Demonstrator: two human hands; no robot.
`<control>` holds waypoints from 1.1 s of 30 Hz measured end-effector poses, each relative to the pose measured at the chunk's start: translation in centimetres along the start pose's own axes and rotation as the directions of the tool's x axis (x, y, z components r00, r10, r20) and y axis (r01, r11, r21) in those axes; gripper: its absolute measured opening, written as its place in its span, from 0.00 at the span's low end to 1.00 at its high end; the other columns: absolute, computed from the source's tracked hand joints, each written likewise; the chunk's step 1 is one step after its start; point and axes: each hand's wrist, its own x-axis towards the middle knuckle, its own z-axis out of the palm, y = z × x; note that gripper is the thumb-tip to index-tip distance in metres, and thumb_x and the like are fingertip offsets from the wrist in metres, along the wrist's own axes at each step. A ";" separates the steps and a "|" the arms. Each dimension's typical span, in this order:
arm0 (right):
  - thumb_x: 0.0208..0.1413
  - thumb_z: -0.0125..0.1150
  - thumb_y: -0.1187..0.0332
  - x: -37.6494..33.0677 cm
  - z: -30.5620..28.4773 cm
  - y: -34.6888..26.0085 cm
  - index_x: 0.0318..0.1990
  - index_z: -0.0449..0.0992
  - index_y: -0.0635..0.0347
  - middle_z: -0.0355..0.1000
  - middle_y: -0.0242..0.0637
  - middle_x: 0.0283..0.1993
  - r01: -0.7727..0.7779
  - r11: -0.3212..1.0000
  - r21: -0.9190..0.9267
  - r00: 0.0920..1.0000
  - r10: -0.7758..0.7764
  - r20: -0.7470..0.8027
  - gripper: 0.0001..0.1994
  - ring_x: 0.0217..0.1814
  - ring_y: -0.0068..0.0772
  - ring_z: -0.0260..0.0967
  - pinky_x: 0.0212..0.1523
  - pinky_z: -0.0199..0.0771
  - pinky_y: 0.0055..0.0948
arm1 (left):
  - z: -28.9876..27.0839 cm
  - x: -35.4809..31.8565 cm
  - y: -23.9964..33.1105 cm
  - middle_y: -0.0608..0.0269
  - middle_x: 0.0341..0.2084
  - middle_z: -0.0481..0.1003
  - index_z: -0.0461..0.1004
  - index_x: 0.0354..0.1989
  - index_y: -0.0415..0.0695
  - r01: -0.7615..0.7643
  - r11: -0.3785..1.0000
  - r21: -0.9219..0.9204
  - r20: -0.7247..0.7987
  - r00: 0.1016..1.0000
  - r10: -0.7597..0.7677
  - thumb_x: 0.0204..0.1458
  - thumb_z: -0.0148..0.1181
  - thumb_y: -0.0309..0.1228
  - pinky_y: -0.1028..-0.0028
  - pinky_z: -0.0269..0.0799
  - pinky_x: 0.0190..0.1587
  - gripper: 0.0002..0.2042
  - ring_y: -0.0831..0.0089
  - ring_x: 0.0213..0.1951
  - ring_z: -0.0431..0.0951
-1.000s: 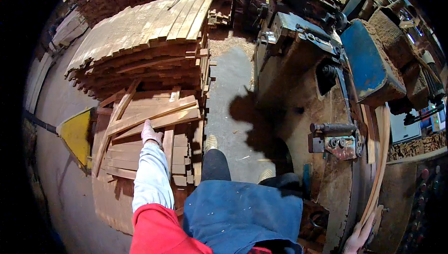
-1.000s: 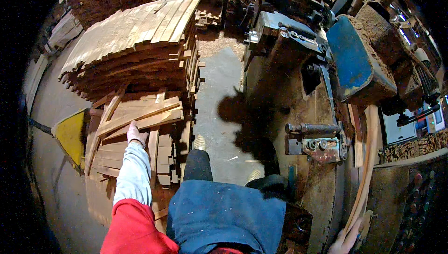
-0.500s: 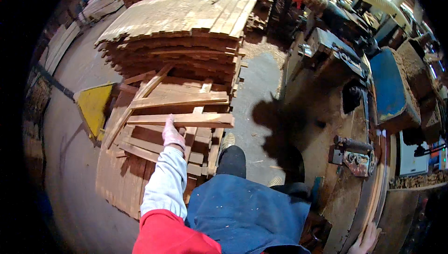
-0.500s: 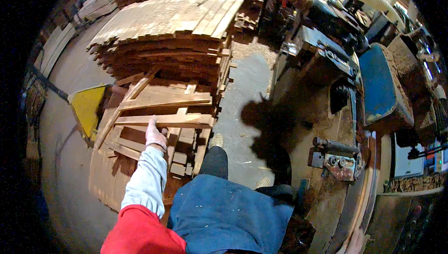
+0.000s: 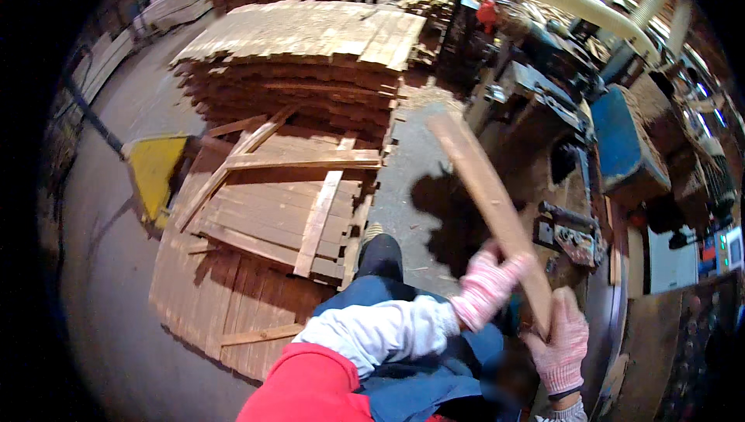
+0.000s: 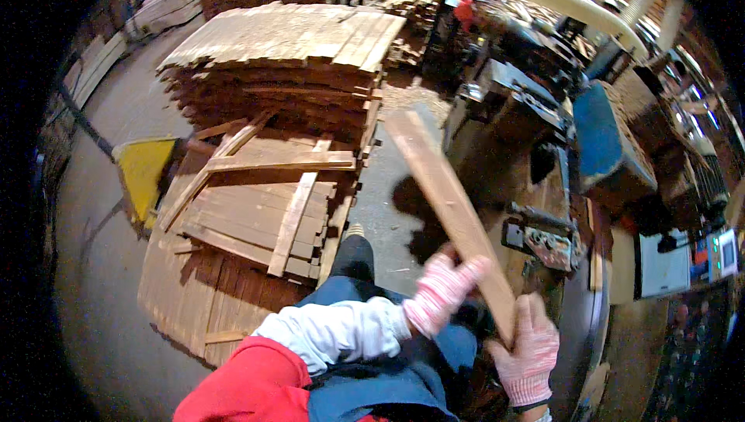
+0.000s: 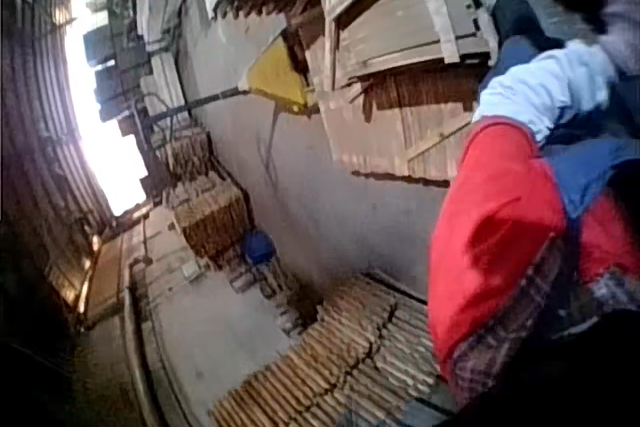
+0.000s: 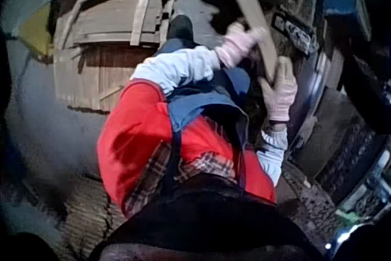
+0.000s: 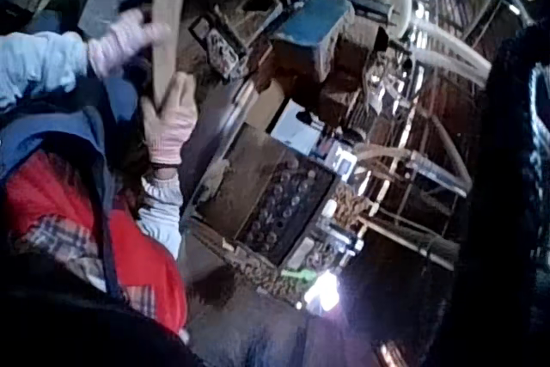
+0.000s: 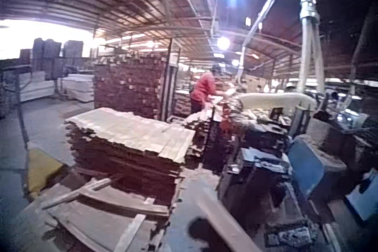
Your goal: The person takes wood planks from a stack and feeds them into a processing machine one by one.
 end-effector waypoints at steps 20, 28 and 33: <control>0.48 0.60 0.69 -19.3 -4.1 7.8 0.67 0.62 0.68 0.71 0.54 0.47 -0.787 0.605 -0.124 0.607 0.723 -0.330 0.35 0.48 0.54 0.69 0.51 0.69 0.45 | -40.8 17.9 18.8 0.55 0.64 0.66 0.58 0.69 0.48 0.603 -0.564 0.564 -0.453 0.797 0.399 0.52 0.64 0.33 0.60 0.59 0.68 0.35 0.57 0.66 0.63; 0.51 0.58 0.73 -3.7 0.3 17.4 0.68 0.60 0.68 0.69 0.58 0.53 -0.651 0.725 0.224 0.500 0.632 -0.592 0.33 0.55 0.55 0.67 0.56 0.68 0.41 | -48.2 21.3 20.6 0.65 0.68 0.58 0.54 0.72 0.55 0.566 -0.770 0.295 -0.591 0.741 0.318 0.66 0.39 0.32 0.54 0.51 0.69 0.25 0.59 0.68 0.59; 0.49 0.61 0.71 -7.1 0.1 13.9 0.67 0.62 0.68 0.71 0.58 0.53 -0.710 0.689 0.148 0.575 0.688 -0.442 0.34 0.55 0.59 0.69 0.57 0.68 0.43 | -46.6 21.1 20.9 0.57 0.60 0.68 0.63 0.65 0.51 0.523 -0.765 0.376 -0.563 0.784 0.260 0.62 0.49 0.36 0.52 0.62 0.63 0.22 0.55 0.61 0.69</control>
